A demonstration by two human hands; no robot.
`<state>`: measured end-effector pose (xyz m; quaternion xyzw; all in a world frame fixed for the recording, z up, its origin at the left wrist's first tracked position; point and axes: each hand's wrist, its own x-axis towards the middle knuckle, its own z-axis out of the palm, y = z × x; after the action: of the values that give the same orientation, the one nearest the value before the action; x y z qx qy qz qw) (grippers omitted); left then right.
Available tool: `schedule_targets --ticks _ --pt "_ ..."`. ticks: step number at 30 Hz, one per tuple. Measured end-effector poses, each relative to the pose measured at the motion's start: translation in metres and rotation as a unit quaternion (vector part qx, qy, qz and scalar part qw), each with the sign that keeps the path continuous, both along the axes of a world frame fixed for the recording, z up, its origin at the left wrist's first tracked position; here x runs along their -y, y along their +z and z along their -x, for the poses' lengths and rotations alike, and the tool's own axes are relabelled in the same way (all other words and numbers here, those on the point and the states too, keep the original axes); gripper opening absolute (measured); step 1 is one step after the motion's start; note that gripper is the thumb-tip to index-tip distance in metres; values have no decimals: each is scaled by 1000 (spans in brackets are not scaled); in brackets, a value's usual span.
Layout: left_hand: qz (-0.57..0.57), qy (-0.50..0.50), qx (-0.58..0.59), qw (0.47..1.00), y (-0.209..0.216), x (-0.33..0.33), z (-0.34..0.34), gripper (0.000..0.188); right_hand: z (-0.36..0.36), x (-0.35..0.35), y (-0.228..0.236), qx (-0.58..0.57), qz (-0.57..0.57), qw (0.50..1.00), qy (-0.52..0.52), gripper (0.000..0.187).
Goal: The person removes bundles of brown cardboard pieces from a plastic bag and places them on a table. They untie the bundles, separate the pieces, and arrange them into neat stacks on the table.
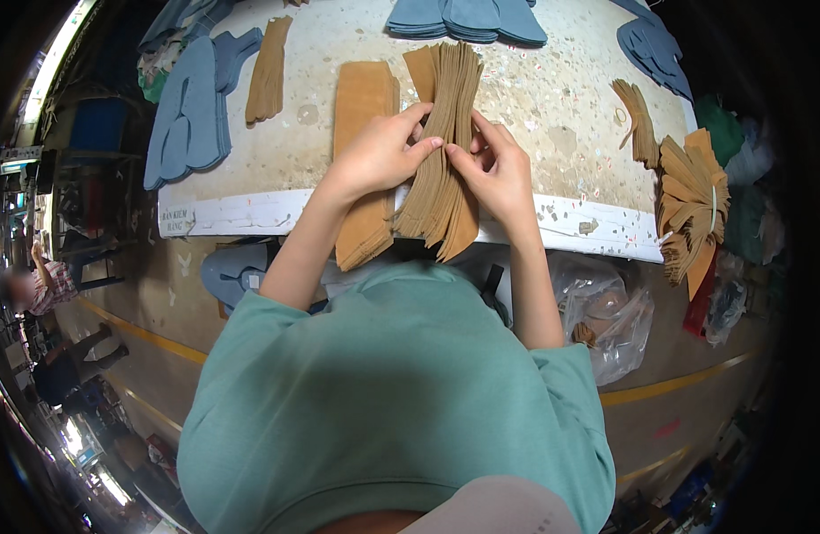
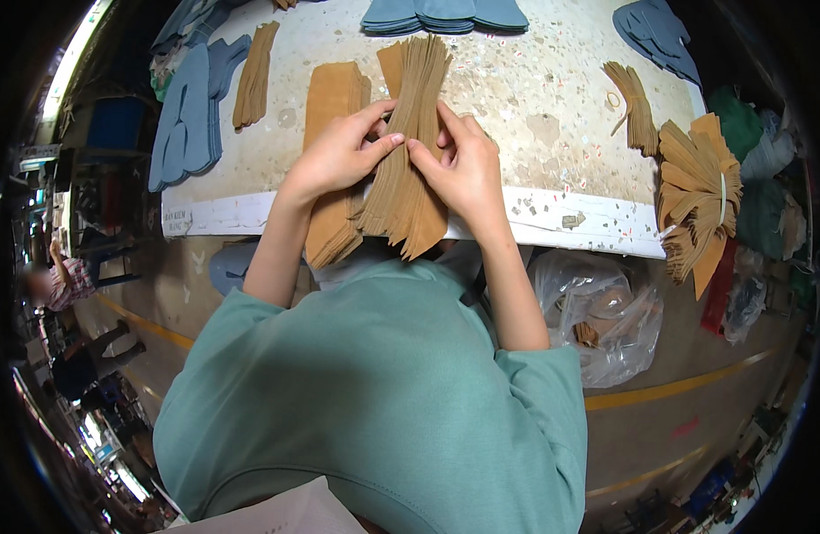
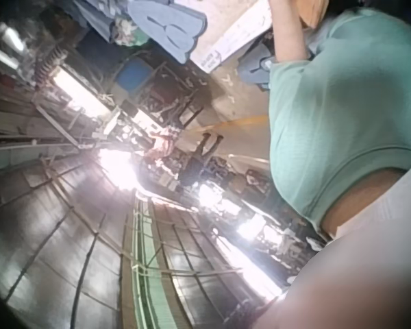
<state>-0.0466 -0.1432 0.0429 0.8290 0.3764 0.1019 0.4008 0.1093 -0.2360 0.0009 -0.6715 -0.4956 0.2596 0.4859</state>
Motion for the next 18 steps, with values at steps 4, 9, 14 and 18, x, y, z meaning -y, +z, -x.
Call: schedule_targets --ticks 4,9,14,18 --pt "-17 22 -21 999 -1 5 -4 57 1 5 10 -5 37 999 -25 59" --pt "-70 11 -49 996 -5 6 -6 68 17 6 17 139 42 988 -61 55" --pt "-1 -10 34 999 -11 2 -1 62 0 2 11 80 8 996 -39 44" --pt "259 33 230 938 -4 -6 16 56 -24 10 15 -1 100 993 -63 45"
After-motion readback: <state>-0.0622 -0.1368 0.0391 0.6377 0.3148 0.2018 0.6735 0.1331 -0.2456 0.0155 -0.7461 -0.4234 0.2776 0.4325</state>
